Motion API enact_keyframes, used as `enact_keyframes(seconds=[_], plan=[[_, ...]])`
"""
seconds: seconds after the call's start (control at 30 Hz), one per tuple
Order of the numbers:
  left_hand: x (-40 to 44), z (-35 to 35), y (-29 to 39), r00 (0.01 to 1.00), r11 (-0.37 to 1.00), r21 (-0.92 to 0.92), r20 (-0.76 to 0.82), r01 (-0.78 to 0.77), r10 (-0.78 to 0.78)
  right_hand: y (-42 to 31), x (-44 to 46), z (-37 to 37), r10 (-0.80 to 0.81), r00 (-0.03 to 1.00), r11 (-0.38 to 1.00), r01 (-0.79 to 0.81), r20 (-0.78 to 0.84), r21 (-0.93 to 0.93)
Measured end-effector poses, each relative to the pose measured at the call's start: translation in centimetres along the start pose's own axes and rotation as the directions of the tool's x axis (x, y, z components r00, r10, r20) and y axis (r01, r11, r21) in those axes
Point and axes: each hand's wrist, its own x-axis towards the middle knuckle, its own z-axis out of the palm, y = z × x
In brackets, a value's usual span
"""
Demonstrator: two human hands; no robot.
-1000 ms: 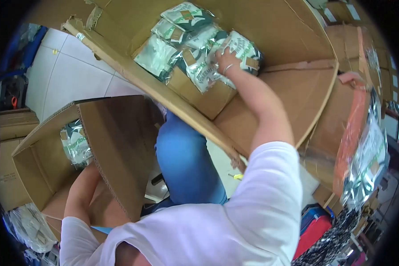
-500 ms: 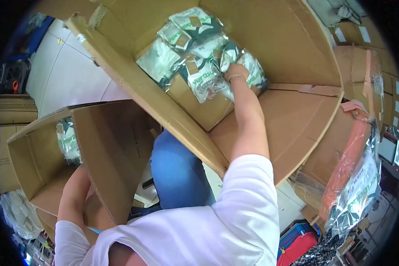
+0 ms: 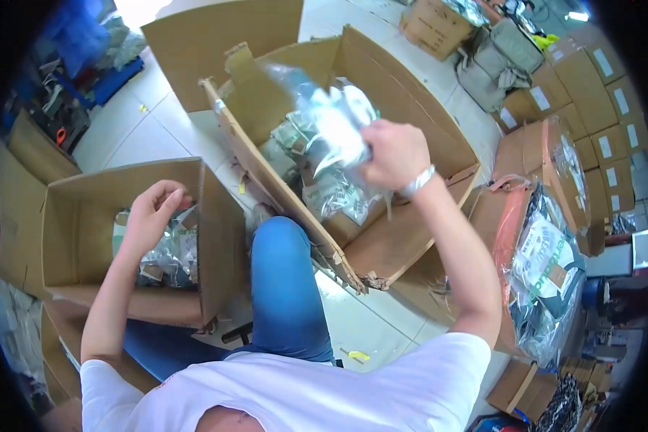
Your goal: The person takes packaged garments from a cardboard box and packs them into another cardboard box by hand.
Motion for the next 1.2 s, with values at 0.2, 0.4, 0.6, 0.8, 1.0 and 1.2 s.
enact_keyframes(seconds=[0.2, 0.4, 0.6, 0.8, 1.0, 1.2], plan=[[-7.9, 8.8, 4.0, 0.988, 0.448, -0.893, 0.101, 0.039, 0.114, -16.8, -4.5, -5.1, -0.323, 0.936, 0.943, 0.307, -0.136, -0.128], [-14.3, 10.1, -3.3, 0.973, 0.391, -0.92, -0.079, 0.013, -0.219, -23.4, -11.4, 0.4, -0.461, 0.877, 0.881, 0.47, -0.134, 0.043], [-17.6, 6.4, -5.4, 0.967, 0.54, -0.839, -0.183, -0.059, -0.179, -25.5, -13.6, 2.3, -0.477, 0.873, 0.804, 0.479, -0.1, 0.353], [-17.6, 3.3, -5.7, 0.931, 0.429, -0.851, -0.361, -0.302, -0.062, -25.2, -13.3, 2.5, -0.258, 0.955, 0.799, 0.294, -0.143, 0.525], [-14.9, 2.7, -6.8, 0.948, 0.349, -0.89, -0.318, -0.295, -0.009, -24.3, -10.0, -0.7, 0.179, 0.978, 0.546, -0.004, -0.112, 0.838], [-13.6, 5.9, -5.4, 0.971, 0.37, -0.898, -0.217, -0.238, 0.1, -28.3, -4.5, -3.3, 0.177, 0.977, 0.678, -0.033, -0.12, 0.734]])
